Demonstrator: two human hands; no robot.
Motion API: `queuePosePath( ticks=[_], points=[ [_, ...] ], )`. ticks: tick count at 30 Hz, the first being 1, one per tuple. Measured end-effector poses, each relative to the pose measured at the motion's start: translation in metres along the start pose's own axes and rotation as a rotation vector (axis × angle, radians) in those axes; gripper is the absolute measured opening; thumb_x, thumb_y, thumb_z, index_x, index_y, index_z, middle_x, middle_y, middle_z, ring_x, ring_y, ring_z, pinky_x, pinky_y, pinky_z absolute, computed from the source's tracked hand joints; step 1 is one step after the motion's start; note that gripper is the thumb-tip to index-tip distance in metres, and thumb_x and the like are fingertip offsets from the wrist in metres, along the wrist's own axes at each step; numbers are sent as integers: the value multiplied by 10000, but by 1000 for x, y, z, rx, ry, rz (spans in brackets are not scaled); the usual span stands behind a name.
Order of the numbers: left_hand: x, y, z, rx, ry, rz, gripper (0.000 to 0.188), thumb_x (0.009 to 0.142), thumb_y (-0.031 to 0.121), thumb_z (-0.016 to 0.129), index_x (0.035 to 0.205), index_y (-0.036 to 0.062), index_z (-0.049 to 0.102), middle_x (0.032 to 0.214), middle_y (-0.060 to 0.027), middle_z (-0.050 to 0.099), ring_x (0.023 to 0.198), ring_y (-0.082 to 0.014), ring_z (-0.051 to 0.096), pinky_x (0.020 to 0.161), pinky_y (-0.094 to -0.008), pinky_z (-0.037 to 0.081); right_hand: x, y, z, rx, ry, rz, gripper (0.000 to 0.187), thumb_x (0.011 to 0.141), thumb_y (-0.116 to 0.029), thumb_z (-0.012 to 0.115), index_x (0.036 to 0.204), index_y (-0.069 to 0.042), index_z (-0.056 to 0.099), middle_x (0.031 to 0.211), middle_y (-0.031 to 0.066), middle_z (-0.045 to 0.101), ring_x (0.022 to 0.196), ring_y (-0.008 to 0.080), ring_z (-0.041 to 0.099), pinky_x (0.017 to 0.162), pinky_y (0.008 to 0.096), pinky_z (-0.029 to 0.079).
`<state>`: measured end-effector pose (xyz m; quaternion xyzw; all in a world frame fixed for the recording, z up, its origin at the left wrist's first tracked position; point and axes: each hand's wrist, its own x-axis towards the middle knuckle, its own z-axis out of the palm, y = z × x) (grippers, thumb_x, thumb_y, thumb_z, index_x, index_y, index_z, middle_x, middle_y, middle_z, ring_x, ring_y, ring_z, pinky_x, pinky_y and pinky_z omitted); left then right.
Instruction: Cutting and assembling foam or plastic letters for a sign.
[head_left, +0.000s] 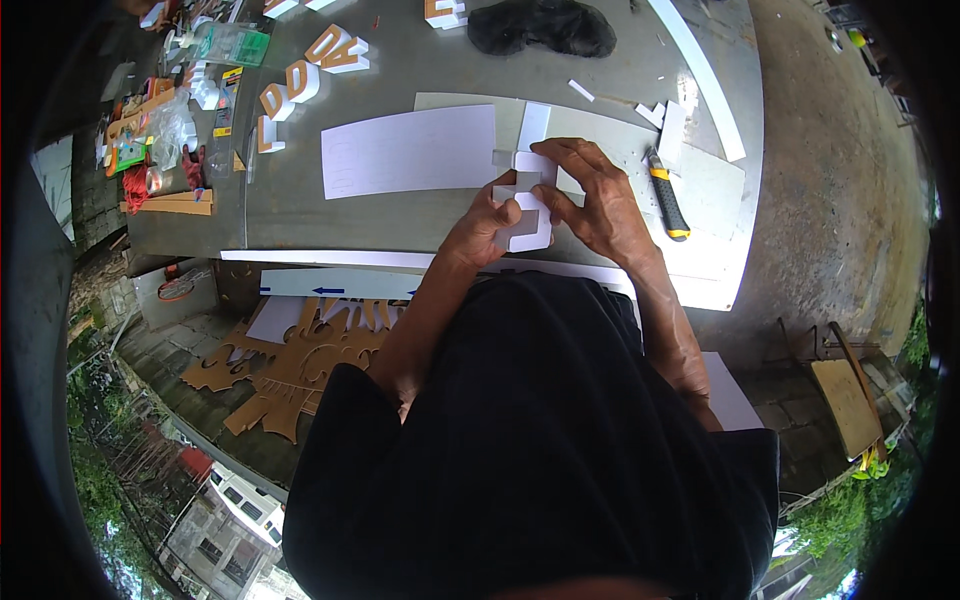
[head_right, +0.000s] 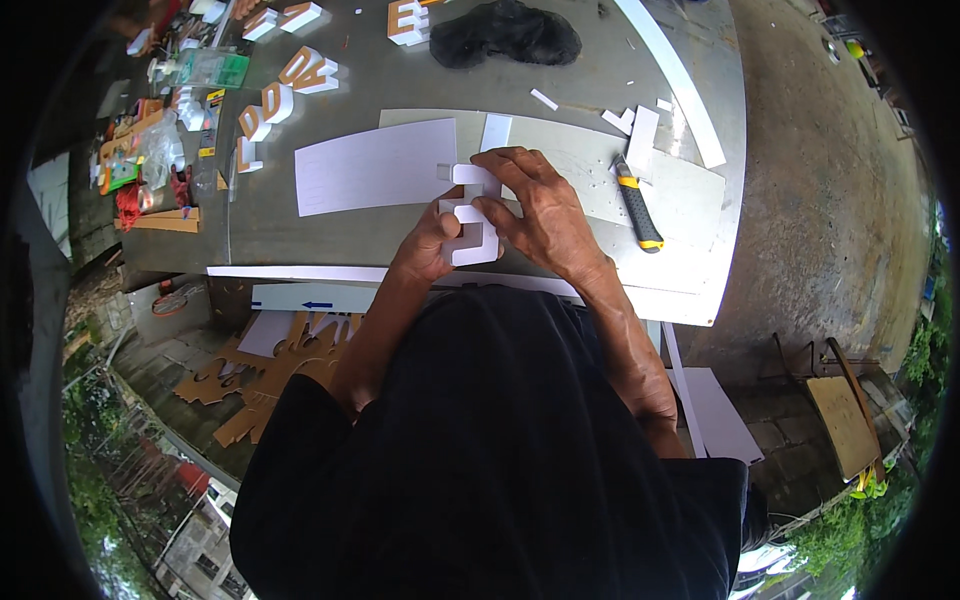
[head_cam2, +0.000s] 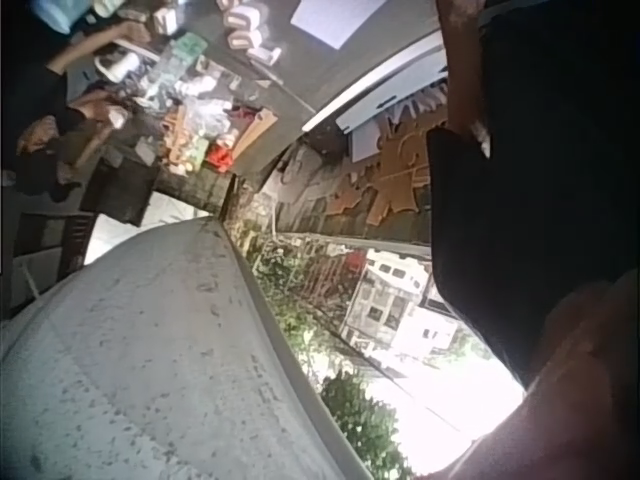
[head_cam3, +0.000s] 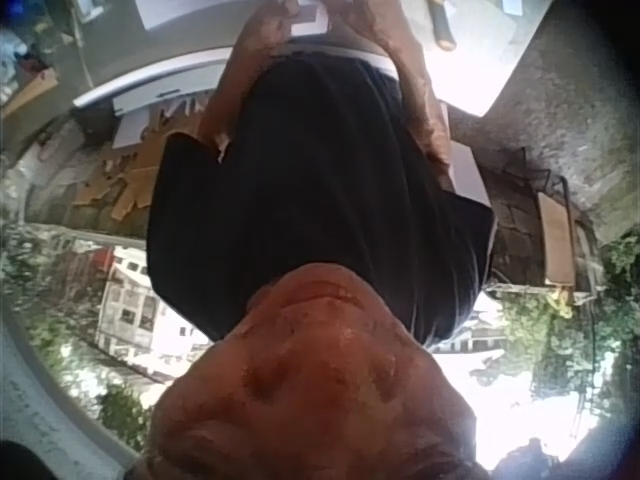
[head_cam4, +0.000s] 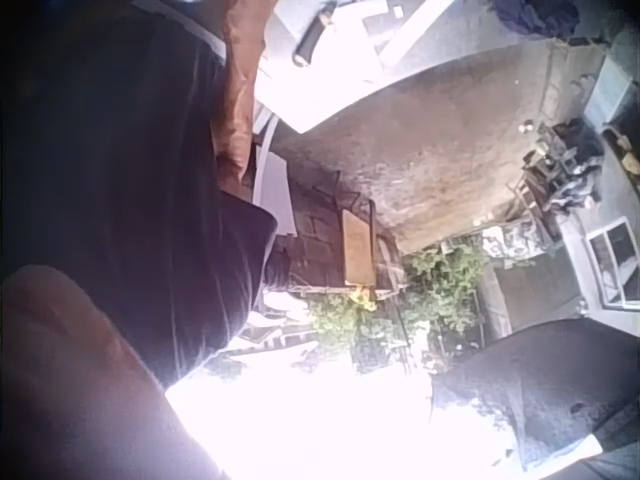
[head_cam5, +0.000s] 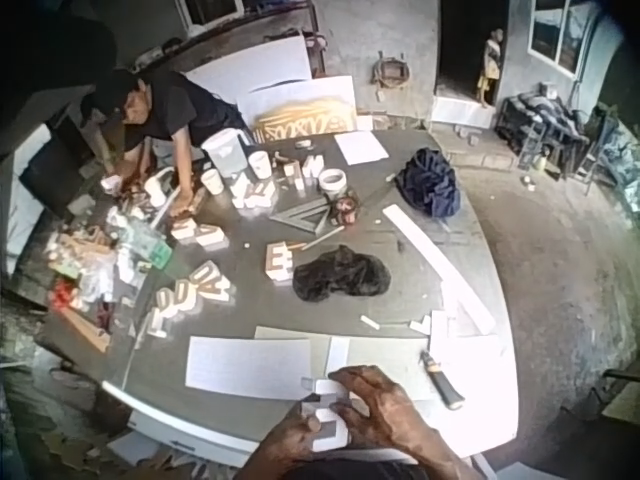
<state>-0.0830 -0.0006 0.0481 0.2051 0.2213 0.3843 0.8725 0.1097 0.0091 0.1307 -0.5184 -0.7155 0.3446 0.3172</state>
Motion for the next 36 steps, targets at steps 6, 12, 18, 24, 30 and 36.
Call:
queuePosePath(
  ticks=[6,12,18,24,30,36],
  points=[
    [-5,6,3,158,-16,-67,892,667,493,919,1306,24,509,1093,-121,678,987,-256,717,826,-378,612,0,2,0,-41,85,-83,335,806,-114,796,1128,-59,723,1060,99,719,986,284,675,820,383,592],
    [-3,10,14,185,-23,-117,849,695,480,910,1291,23,513,1091,-116,678,972,-229,719,812,-361,606,-5,3,-1,-146,151,-186,349,778,-100,812,1114,-47,736,1016,96,733,933,258,686,795,358,595],
    [-3,12,22,174,-60,-166,755,727,453,894,1253,41,541,1064,-89,682,942,-203,718,791,-340,596,-15,2,-2,-171,197,-193,369,780,-91,805,1137,-41,722,1030,102,730,921,255,694,777,356,602],
    [-2,14,26,189,-60,-199,722,721,480,881,1216,54,575,1024,-76,686,924,-195,717,783,-341,581,-20,4,2,-223,205,-179,382,795,-84,801,1166,-51,711,1035,107,716,923,270,701,776,364,603],
    [-4,14,21,189,-61,-240,690,738,470,859,1205,46,580,1020,-87,692,903,-187,719,760,-323,576,-25,7,9,-217,250,-167,365,797,-86,796,1151,-49,713,1007,102,719,914,267,694,769,366,601],
    [-9,11,14,-95,-145,-221,629,899,450,730,1292,-1,536,1107,-166,684,989,-312,730,791,-418,631,-28,7,8,-203,268,-155,353,803,-85,815,1144,-45,731,1039,115,734,917,251,720,774,345,603]
  ],
)
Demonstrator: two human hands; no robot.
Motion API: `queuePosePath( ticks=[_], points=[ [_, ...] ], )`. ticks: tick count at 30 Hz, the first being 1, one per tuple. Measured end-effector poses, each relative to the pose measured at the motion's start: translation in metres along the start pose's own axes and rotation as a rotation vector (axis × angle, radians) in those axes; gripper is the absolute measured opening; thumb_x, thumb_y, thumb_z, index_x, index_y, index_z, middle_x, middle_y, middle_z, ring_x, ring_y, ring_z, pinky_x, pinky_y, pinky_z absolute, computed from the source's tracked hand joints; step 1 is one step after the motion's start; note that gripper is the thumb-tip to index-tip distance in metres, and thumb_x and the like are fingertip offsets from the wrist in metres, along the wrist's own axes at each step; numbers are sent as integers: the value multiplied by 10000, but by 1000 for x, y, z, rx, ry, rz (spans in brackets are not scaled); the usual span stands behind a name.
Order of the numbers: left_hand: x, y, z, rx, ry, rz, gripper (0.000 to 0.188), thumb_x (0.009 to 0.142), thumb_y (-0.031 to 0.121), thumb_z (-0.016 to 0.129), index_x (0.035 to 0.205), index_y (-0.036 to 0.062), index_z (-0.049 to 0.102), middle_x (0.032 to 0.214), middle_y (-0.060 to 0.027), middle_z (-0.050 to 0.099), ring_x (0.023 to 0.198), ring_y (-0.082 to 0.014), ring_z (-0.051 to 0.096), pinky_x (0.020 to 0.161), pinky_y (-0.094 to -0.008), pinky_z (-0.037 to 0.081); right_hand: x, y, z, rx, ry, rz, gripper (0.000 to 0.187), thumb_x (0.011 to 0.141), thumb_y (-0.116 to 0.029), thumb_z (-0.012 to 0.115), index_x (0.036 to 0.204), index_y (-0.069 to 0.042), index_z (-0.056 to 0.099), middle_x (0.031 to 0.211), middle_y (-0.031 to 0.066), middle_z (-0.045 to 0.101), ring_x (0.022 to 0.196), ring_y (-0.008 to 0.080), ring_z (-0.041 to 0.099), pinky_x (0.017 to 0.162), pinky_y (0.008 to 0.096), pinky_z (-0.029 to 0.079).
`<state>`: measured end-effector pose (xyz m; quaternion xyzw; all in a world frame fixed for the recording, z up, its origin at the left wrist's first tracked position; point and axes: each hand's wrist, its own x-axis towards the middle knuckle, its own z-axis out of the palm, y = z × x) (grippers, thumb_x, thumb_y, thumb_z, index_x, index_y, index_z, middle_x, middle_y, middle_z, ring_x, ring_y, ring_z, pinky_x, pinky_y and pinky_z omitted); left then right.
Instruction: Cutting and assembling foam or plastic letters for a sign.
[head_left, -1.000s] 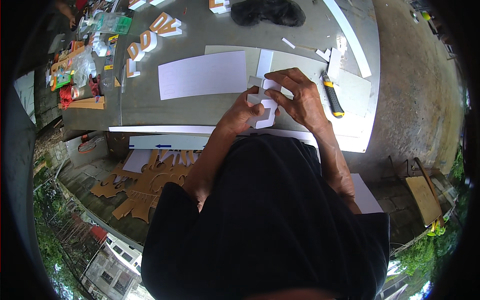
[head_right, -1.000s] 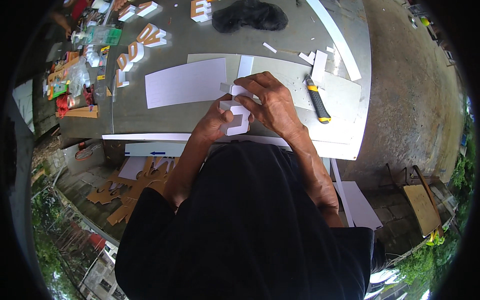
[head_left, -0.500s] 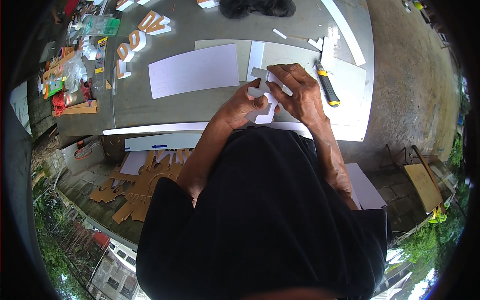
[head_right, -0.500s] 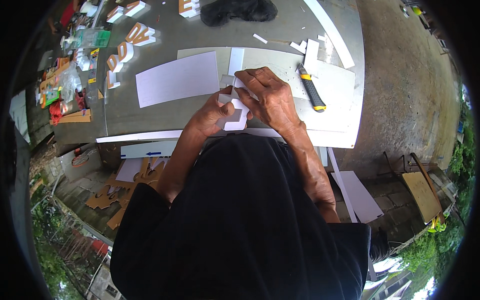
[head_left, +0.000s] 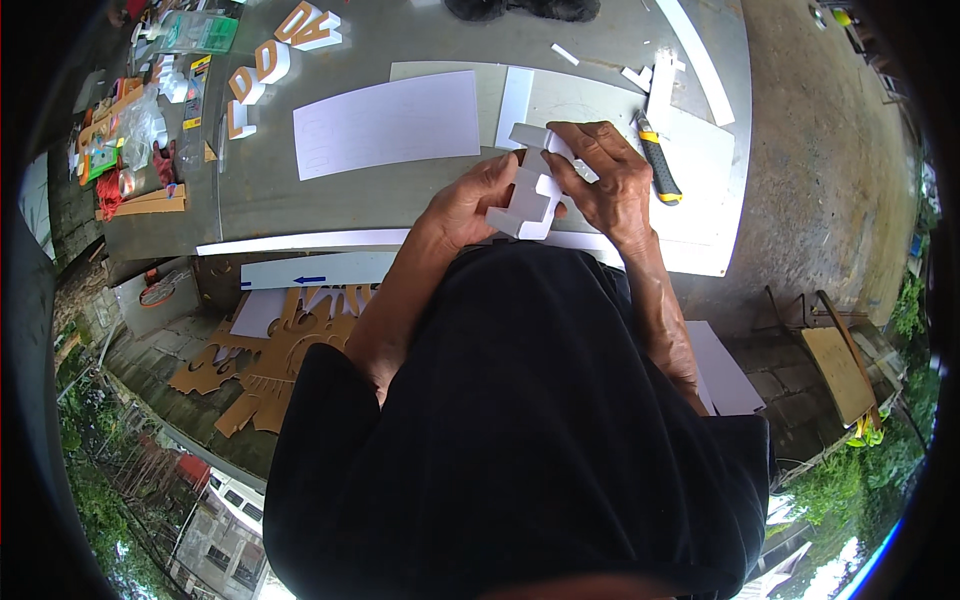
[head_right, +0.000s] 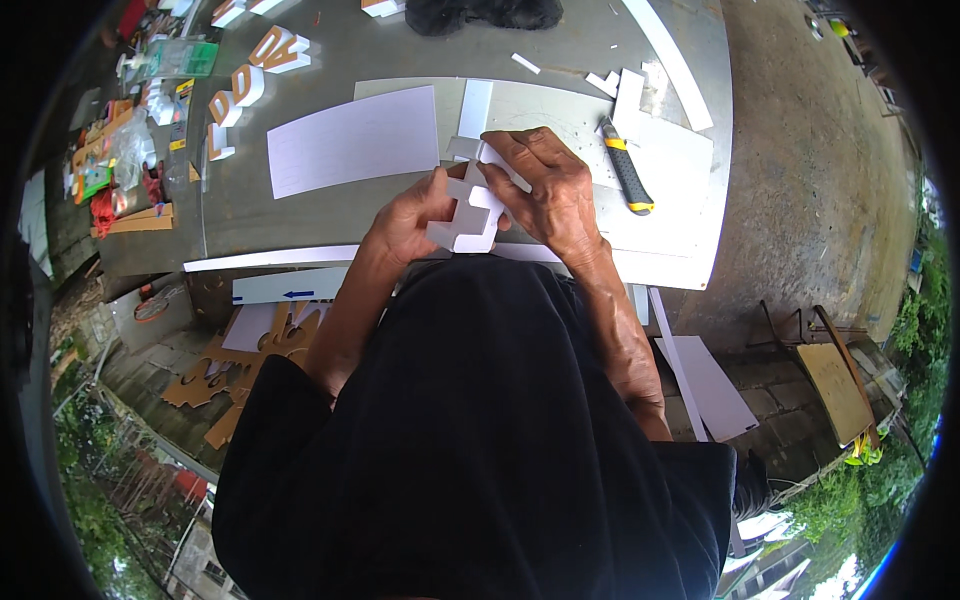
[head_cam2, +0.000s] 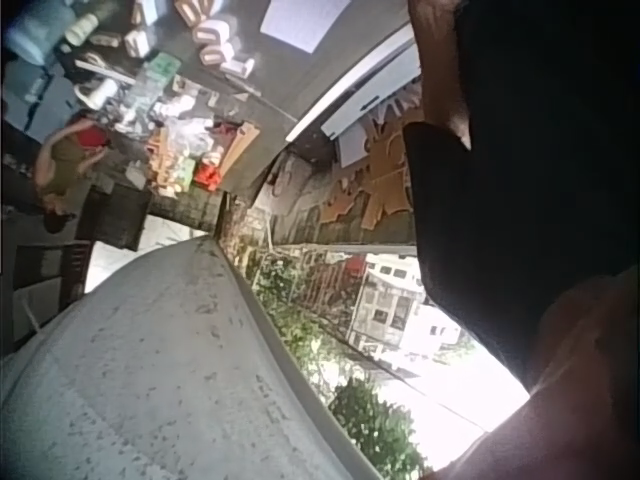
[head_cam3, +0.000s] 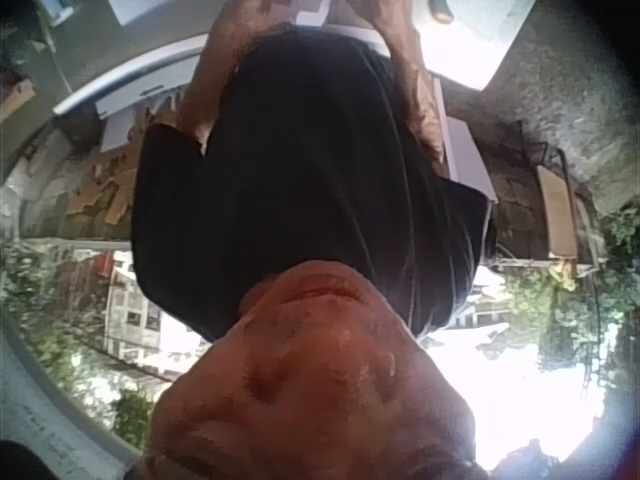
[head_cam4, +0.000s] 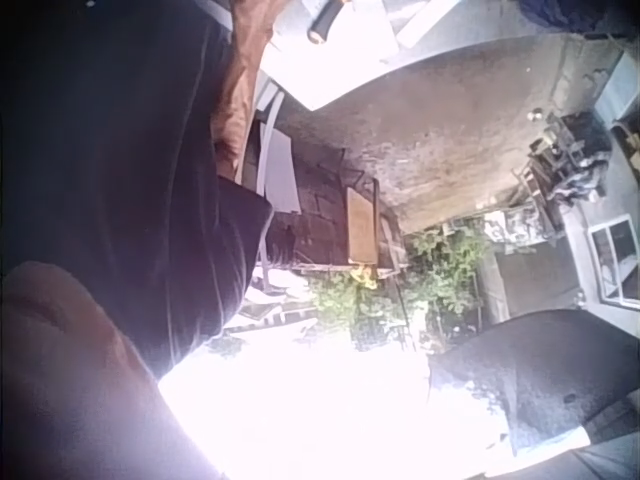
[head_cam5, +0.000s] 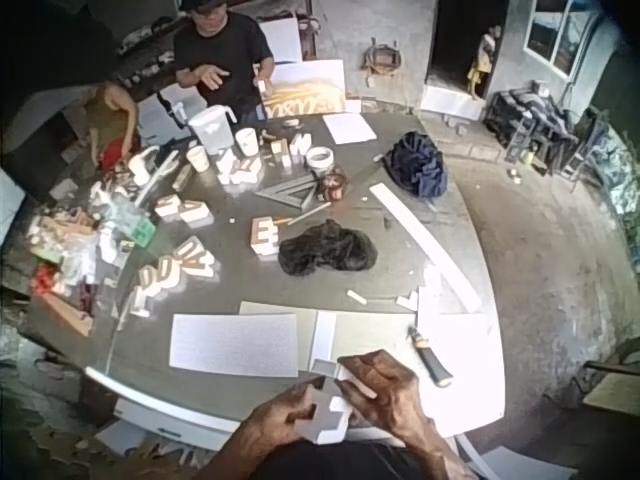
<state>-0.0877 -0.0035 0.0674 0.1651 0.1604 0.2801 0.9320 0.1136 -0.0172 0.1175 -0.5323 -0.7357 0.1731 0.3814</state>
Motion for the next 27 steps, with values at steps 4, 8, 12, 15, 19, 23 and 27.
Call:
queuePosePath(
  ticks=[4,8,12,15,19,23,27],
  points=[
    [-4,4,9,-13,77,-27,554,990,343,631,1363,-30,463,1178,-210,657,1030,-383,716,827,-478,641,0,-3,-1,93,9,43,337,797,-93,823,1123,-56,743,987,102,735,873,233,718,751,335,600],
    [-3,5,19,21,117,6,515,996,282,619,1364,-40,453,1186,-234,649,987,-381,728,835,-495,647,-3,-3,0,126,33,50,331,800,-89,822,1120,-53,746,960,96,732,858,215,711,732,327,592],
    [-4,3,19,18,134,17,474,986,238,638,1341,-34,479,1166,-227,652,973,-365,734,829,-496,651,-2,-3,2,153,69,35,322,798,-82,824,1110,-46,751,947,91,731,836,198,703,709,323,580],
    [-4,2,16,20,108,19,446,978,212,660,1321,-26,502,1150,-214,657,974,-349,736,813,-496,655,-2,-2,2,150,73,33,322,793,-78,827,1104,-42,752,936,91,731,827,193,699,700,321,575],
    [-4,3,16,5,113,-2,442,970,216,679,1308,-21,518,1133,-193,661,960,-329,741,799,-494,659,-3,0,3,145,81,41,328,784,-77,834,1100,-37,752,924,93,730,819,190,697,696,318,572],
    [-5,11,26,-14,176,-51,449,948,195,709,1305,-6,524,1124,-183,660,958,-332,738,803,-514,655,-4,2,4,133,85,33,327,786,-79,832,1100,-37,752,925,94,729,813,192,696,694,318,571],
    [-5,9,24,28,168,-20,470,917,169,745,1299,3,527,1134,-190,658,996,-356,726,827,-542,643,-3,0,5,116,79,26,318,795,-88,816,1101,-37,745,935,96,732,827,216,702,704,330,579]
  ],
)
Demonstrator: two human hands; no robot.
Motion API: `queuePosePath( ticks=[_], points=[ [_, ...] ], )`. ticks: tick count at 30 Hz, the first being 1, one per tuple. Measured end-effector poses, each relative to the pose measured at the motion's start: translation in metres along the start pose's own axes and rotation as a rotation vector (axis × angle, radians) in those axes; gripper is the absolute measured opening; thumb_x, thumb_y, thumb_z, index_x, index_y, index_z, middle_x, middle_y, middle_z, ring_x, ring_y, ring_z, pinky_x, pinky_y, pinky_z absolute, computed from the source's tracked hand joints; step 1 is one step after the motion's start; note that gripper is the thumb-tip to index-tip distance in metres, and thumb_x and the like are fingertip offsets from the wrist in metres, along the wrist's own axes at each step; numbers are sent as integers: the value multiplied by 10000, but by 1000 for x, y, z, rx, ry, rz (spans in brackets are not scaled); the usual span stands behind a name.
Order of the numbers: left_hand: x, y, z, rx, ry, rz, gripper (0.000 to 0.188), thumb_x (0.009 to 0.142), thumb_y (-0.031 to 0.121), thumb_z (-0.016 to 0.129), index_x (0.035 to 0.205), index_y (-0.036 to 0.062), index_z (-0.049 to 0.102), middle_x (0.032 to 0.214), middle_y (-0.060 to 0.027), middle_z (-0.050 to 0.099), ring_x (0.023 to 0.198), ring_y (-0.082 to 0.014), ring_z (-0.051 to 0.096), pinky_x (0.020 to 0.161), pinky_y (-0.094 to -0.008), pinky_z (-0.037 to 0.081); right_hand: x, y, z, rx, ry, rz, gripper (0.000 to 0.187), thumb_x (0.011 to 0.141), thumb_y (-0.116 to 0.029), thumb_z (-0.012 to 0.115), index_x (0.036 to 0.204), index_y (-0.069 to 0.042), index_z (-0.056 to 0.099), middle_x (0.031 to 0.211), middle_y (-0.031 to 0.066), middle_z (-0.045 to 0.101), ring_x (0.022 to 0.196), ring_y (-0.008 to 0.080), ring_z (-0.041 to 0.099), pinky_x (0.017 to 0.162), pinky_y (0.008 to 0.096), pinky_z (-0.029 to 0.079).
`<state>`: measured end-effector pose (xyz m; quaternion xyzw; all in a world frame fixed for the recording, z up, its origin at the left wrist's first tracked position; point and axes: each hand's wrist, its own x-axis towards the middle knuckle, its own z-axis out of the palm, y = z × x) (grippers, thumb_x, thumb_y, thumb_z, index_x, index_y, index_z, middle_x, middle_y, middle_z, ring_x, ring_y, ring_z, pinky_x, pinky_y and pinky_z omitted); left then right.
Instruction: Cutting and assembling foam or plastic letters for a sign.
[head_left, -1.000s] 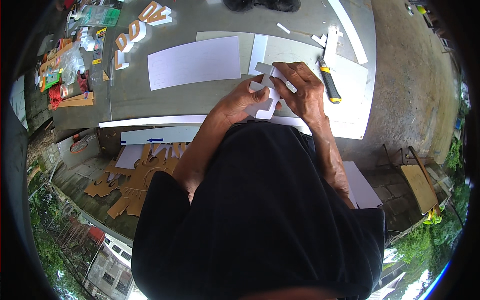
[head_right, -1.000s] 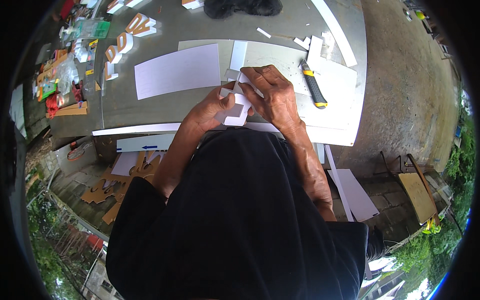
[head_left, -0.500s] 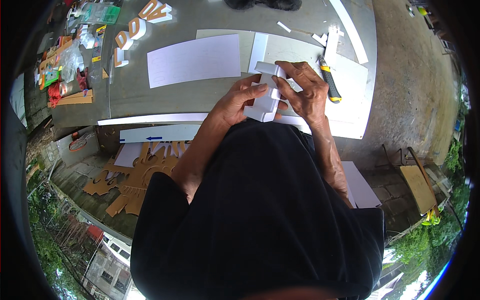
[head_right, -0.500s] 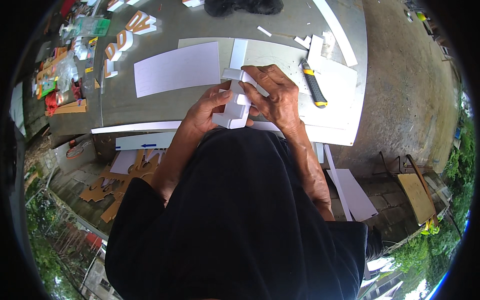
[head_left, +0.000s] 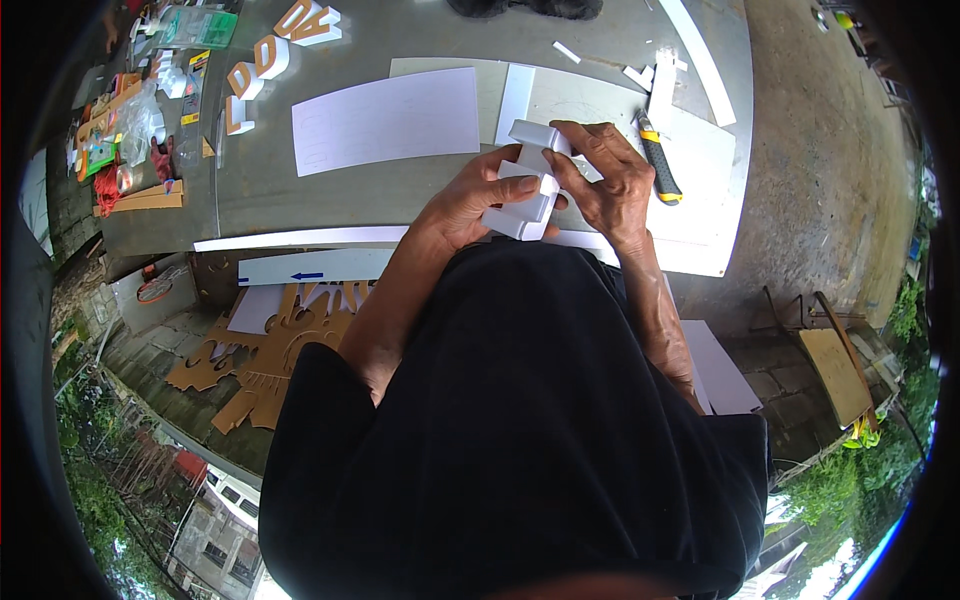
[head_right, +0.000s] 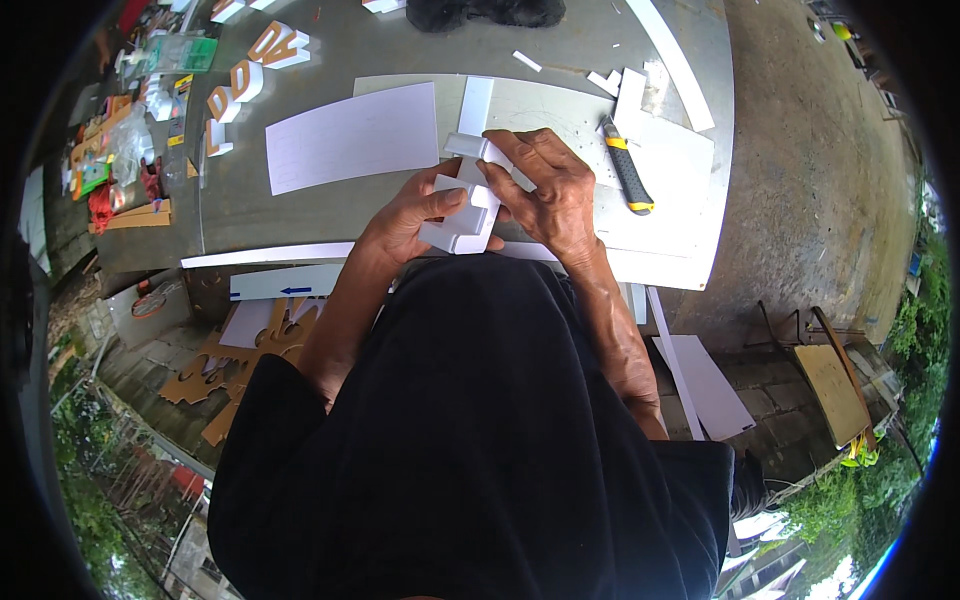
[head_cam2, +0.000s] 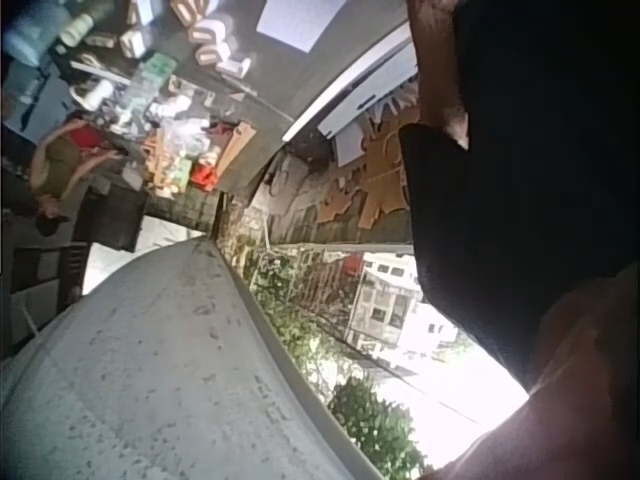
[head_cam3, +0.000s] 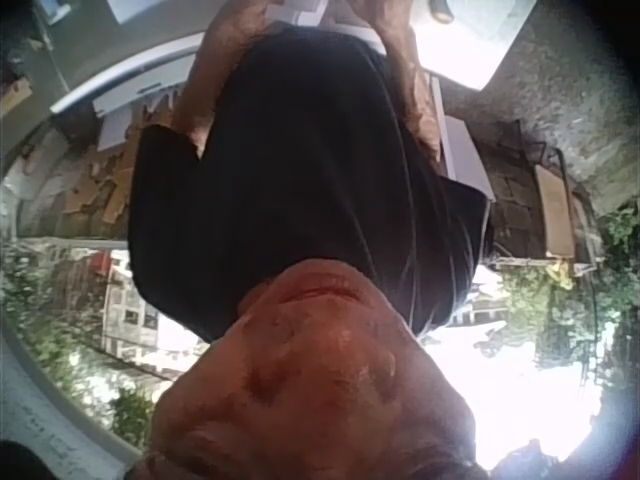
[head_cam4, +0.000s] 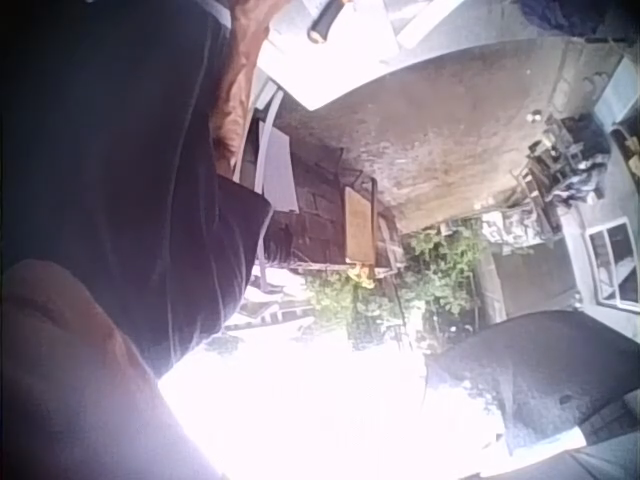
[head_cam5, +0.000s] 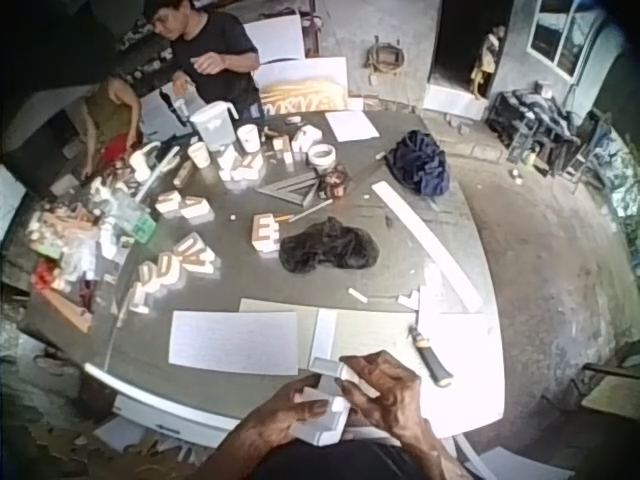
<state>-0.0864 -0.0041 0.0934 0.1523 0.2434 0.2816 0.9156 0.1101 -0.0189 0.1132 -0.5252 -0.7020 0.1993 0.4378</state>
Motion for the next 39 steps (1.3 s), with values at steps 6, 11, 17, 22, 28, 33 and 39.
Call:
queuePosePath(
  ticks=[6,11,17,22,28,33,39],
  points=[
    [2,0,-9,20,23,-29,512,894,175,771,1304,1,517,1140,-213,653,1024,-376,715,841,-558,636,1,-1,1,-52,-14,9,321,804,-108,820,1111,-51,741,958,95,732,852,210,715,717,327,594],
    [3,1,-8,27,-6,-14,484,911,208,751,1274,-19,526,1117,-213,664,974,-366,730,831,-540,642,1,-2,2,-91,-42,9,319,816,-118,806,1120,-54,734,973,103,732,873,240,717,725,340,596],
    [4,-6,-15,33,-14,11,439,907,191,749,1239,-22,557,1054,-193,681,924,-332,740,804,-485,653,-2,-3,6,-66,-25,14,317,809,-100,787,1117,-53,728,941,92,713,841,243,694,731,355,591],
    [4,-7,-15,39,-1,26,449,896,185,758,1238,-28,560,1037,-185,682,916,-319,741,799,-481,655,-4,-1,8,-58,-34,27,325,815,-98,790,1131,-55,726,969,95,713,861,249,699,750,363,596],
    [1,4,-10,247,107,105,503,857,200,796,1235,-36,563,1046,-183,688,886,-291,743,777,-424,638,1,2,9,115,-78,110,356,847,-142,785,1186,-63,711,1090,124,715,956,262,700,804,363,596],
    [5,18,-13,1055,452,448,748,722,227,901,1311,-39,525,1071,-190,706,935,-295,734,809,-368,596,1,8,13,511,-31,437,453,939,-261,727,1305,-14,626,1157,142,700,1019,244,685,833,381,593],
    [6,22,-7,1625,595,676,840,710,202,887,1378,-38,436,1111,-267,677,1011,-409,699,879,-435,573,4,14,18,792,-133,729,598,942,-394,723,1301,67,591,1186,186,674,1051,260,673,874,387,574]
  ],
)
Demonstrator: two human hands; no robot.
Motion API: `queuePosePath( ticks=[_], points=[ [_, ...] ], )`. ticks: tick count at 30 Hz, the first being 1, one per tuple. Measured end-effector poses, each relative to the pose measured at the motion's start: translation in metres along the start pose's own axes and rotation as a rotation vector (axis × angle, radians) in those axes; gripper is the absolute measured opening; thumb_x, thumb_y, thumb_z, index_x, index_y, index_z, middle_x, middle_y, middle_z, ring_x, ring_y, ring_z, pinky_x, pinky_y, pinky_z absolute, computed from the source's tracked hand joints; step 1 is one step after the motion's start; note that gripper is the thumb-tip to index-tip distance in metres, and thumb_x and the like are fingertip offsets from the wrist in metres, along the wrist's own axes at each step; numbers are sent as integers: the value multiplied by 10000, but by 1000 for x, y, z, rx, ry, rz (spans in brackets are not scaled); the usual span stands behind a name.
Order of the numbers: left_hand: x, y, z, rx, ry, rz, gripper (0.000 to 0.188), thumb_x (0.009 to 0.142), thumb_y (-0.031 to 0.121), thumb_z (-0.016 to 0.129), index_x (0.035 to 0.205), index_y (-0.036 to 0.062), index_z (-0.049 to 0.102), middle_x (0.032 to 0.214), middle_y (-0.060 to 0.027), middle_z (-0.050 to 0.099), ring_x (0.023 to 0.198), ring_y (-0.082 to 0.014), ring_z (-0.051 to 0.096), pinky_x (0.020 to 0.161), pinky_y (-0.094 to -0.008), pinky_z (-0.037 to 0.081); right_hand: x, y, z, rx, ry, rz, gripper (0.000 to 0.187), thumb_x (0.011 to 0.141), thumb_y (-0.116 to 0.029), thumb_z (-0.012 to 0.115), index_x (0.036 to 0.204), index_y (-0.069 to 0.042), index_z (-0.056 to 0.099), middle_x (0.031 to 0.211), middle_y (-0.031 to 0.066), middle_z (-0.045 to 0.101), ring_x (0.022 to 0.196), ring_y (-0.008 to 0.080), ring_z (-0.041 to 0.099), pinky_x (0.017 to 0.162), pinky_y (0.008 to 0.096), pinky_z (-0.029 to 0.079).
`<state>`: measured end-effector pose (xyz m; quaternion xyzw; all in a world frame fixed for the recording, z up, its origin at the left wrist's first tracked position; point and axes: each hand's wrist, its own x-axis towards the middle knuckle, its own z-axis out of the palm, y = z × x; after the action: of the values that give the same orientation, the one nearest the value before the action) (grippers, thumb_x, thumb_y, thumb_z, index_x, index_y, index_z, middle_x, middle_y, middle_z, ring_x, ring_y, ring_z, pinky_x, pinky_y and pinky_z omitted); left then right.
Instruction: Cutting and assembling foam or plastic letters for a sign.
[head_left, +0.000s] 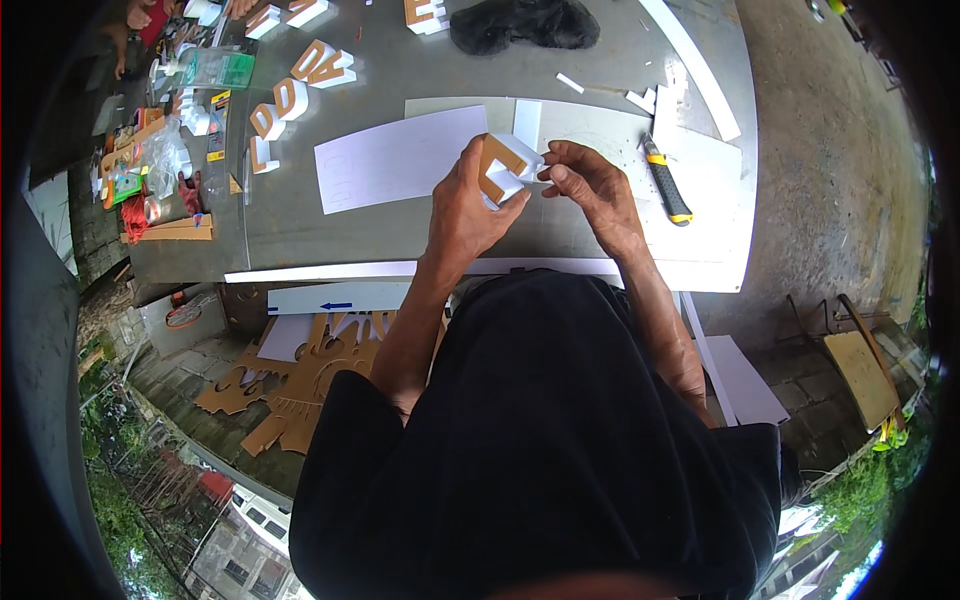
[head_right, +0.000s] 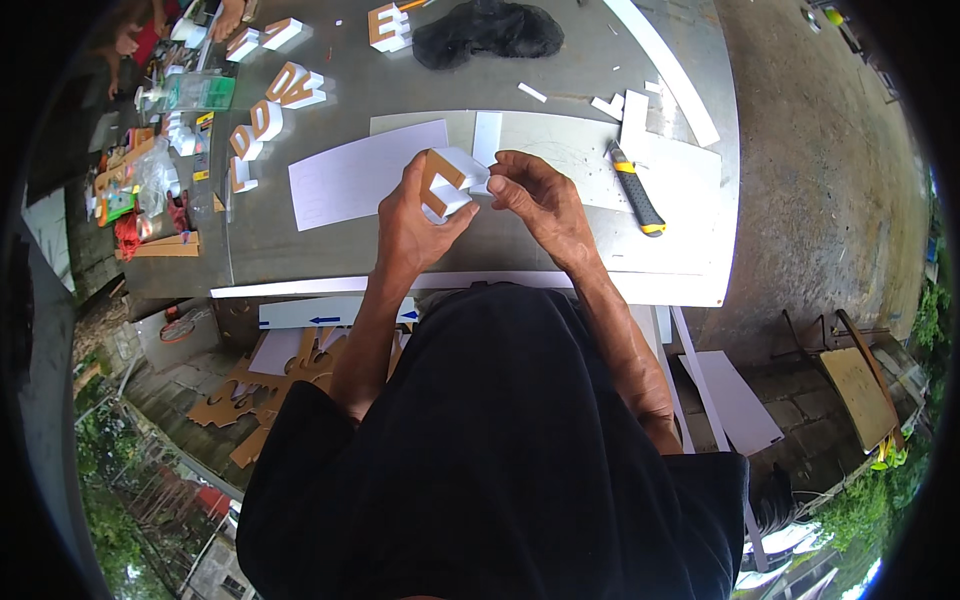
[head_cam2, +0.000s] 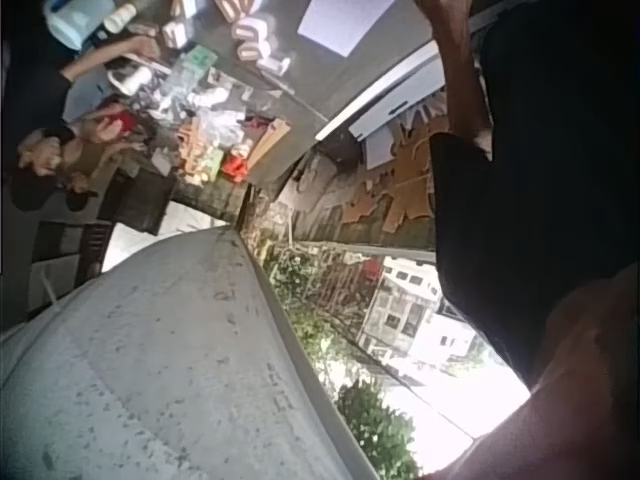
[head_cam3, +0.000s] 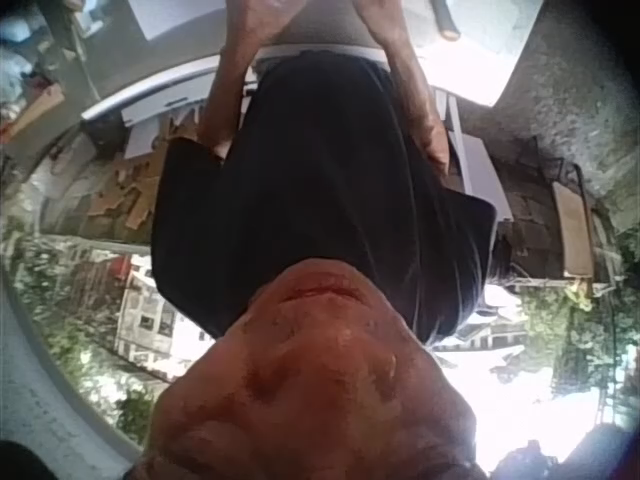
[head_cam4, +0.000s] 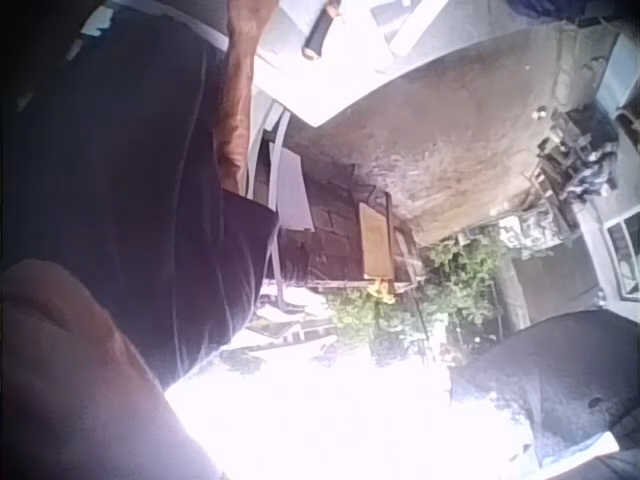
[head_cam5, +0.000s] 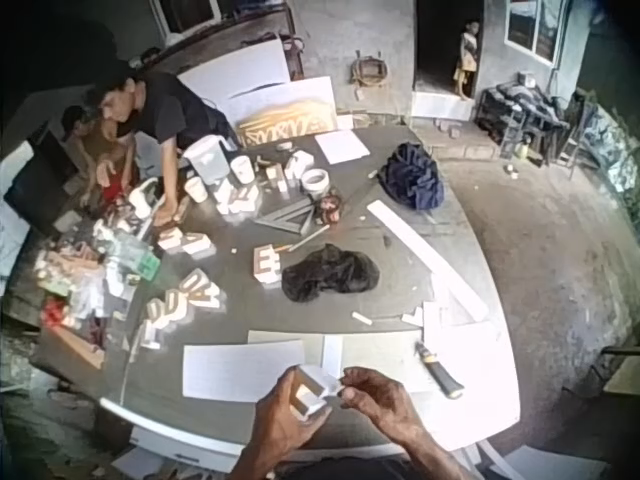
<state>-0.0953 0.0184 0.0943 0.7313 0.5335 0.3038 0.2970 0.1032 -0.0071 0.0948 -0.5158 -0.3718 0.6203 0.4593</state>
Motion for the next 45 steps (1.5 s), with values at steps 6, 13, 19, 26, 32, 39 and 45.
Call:
queuePosePath(
  ticks=[6,13,19,26,32,39,45],
  points=[
    [21,-35,-10,33,93,-148,785,713,189,884,1336,-44,467,1052,-249,705,938,-378,729,845,-415,589,9,15,-2,-91,-2,-14,571,934,-381,738,1281,52,606,1153,158,678,1002,219,666,875,365,563],
    [107,-104,-49,100,296,-337,662,718,279,895,1223,-19,587,1029,-199,739,876,-301,748,806,-375,598,18,45,-23,-379,44,8,417,947,-271,679,1233,30,648,1087,177,721,974,252,723,816,357,585],
    [191,-159,-48,208,385,-315,631,689,247,875,1115,-70,535,931,-251,723,857,-366,744,783,-400,608,19,53,-35,-588,103,-18,351,934,-241,687,1185,4,671,1074,175,718,941,260,734,784,355,596],
    [227,-185,-17,479,338,-414,765,687,241,841,1250,-59,418,995,-264,705,950,-408,716,866,-454,585,22,56,-44,-624,138,-27,293,927,-166,682,1164,6,677,1064,173,712,901,256,736,761,351,594],
    [229,-191,-14,553,313,-380,792,685,252,851,1267,-46,405,965,-238,705,910,-398,716,840,-464,588,35,60,-37,-677,137,-67,239,921,-131,680,1118,5,685,1005,150,711,848,245,734,694,338,589],
    [227,-189,-17,551,360,-367,776,688,272,862,1244,-46,423,947,-227,709,899,-388,721,822,-452,590,124,17,0,-726,35,-383,171,883,-64,707,1047,-19,713,981,131,706,765,249,718,660,333,584],
    [226,-194,-22,405,377,-405,770,683,254,859,1245,-66,442,934,-234,710,870,-400,725,794,-443,595,269,2,62,-926,-79,-639,309,836,-107,731,1138,-67,675,1023,126,678,995,320,658,860,433,555]
  ],
)
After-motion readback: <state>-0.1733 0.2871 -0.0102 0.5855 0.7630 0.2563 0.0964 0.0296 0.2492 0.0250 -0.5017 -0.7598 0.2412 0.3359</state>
